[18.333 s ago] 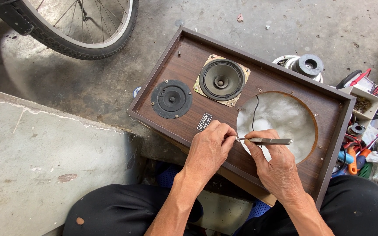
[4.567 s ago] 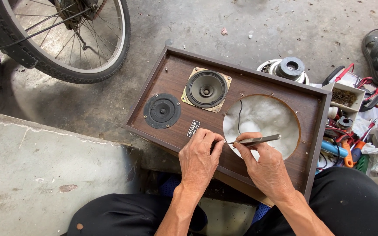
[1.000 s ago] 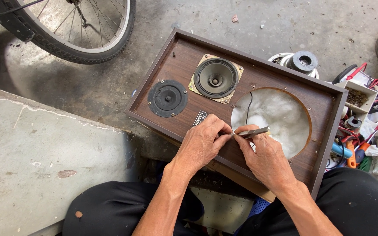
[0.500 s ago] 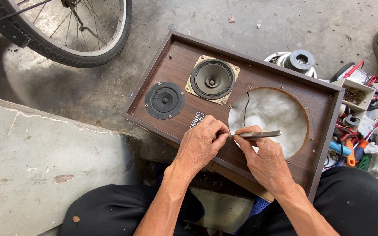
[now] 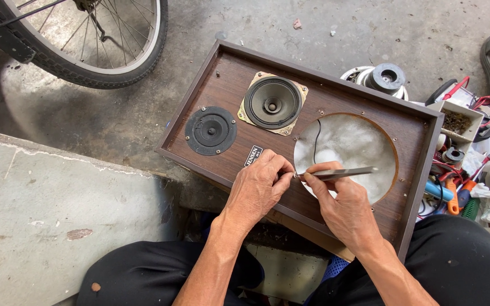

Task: The person uses tweezers to carefully remove small debris from the edge of a speaker terminal on a wooden speaker box. The person repeatedly picks at the same spot to clear away residue.

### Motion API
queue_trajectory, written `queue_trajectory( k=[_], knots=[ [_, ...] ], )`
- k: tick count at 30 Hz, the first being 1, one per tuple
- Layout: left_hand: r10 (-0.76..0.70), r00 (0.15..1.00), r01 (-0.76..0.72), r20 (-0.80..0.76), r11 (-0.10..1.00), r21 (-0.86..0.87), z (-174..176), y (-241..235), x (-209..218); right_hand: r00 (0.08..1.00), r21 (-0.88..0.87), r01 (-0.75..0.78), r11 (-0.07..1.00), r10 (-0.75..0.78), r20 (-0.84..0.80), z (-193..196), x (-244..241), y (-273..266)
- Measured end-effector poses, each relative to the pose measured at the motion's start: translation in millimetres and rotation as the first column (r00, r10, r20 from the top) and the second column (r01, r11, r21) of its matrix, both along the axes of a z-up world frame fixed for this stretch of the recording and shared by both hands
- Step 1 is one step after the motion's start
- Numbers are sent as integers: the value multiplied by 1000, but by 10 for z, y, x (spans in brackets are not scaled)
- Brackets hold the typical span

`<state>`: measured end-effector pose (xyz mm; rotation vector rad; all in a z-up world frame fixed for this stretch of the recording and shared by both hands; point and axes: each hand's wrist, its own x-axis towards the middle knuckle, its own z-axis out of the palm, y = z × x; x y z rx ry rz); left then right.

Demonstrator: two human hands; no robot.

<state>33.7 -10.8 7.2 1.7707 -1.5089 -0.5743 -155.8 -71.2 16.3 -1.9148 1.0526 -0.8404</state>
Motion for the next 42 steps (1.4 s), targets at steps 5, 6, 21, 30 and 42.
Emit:
queue_trajectory(
  k=[5,6,21,30,42],
  knots=[
    [1,1000,-1,-9,1000,-4,17,-2,5,999,38,36,999,-36,15,-32,-42,0],
    [1,1000,-1,-8,1000,-1,6,-4,4,1000,39,27,999,-27,9,-25,-37,7],
    [-12,1000,12,-18,1000,-9,-13,-6,32,985,-17,-19,1000,16,-173,50,61,-12],
    [-24,999,24,-38,1000,3,-43,-4,38,937,71,-46,996,68,-344,196,118,-43],
    [-60,998,60,-12,998,25,-44,-12,61,946,-327,-217,920,115,-305,-163,-31,-33]
  ],
)
